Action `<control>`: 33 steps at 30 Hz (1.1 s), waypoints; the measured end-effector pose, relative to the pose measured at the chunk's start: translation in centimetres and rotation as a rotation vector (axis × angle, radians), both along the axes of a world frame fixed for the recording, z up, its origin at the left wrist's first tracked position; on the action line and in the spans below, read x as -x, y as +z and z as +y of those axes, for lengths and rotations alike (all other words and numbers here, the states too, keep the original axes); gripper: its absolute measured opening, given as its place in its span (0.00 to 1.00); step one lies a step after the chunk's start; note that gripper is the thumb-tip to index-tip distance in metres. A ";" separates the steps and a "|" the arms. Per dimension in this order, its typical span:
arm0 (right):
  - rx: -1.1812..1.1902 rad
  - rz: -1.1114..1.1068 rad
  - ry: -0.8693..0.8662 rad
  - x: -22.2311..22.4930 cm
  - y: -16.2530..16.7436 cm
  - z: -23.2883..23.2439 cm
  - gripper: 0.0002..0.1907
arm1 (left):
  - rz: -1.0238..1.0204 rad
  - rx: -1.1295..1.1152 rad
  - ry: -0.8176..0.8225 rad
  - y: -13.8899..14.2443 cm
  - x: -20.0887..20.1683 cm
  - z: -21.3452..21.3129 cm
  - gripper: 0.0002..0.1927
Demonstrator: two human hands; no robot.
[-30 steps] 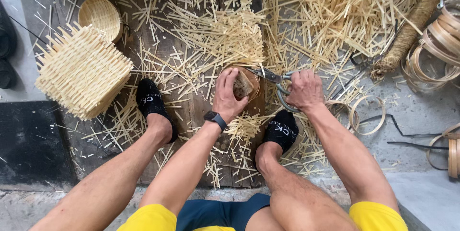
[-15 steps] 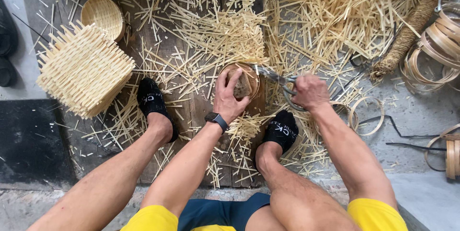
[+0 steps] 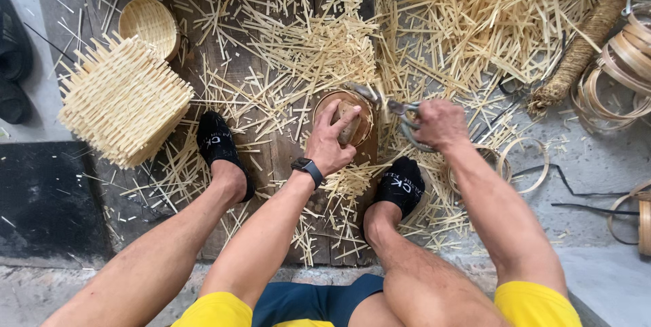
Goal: The person sits on the floor assembling woven bamboo baskets, fitting a round bamboo rim around a woven bamboo panel and pressing the edges together. They use scissors to trim excess bamboo strips, set finished baskets onto a growing stack, and pick up new rims and panels to repeat the assembly.
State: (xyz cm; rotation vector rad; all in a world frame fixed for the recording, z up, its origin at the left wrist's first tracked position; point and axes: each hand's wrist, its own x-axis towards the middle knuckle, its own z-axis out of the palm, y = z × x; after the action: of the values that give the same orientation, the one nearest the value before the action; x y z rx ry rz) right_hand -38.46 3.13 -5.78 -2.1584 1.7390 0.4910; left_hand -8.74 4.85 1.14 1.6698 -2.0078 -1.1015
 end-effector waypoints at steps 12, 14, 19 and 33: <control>0.249 -0.040 0.068 -0.7 0.1 1.2 0.12 | -0.022 -0.065 -0.108 0.2 -0.4 -0.8 0.44; 0.259 -0.063 0.063 -0.1 -0.6 1.5 0.07 | -0.015 -0.047 -0.111 0.2 -0.4 -0.8 0.43; 0.242 -0.146 0.022 1.0 -1.3 2.0 0.07 | 0.002 -0.017 -0.126 -0.1 -0.4 -0.8 0.43; 0.185 -0.122 -0.682 1.3 0.8 2.9 0.38 | 0.042 -0.068 0.217 -1.8 0.1 -0.3 0.41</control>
State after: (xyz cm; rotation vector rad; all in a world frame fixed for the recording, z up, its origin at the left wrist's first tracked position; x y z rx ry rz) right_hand -39.72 6.03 -4.95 -1.4992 2.3465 0.0186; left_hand -8.88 4.50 -0.69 1.8318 -1.7326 -1.1274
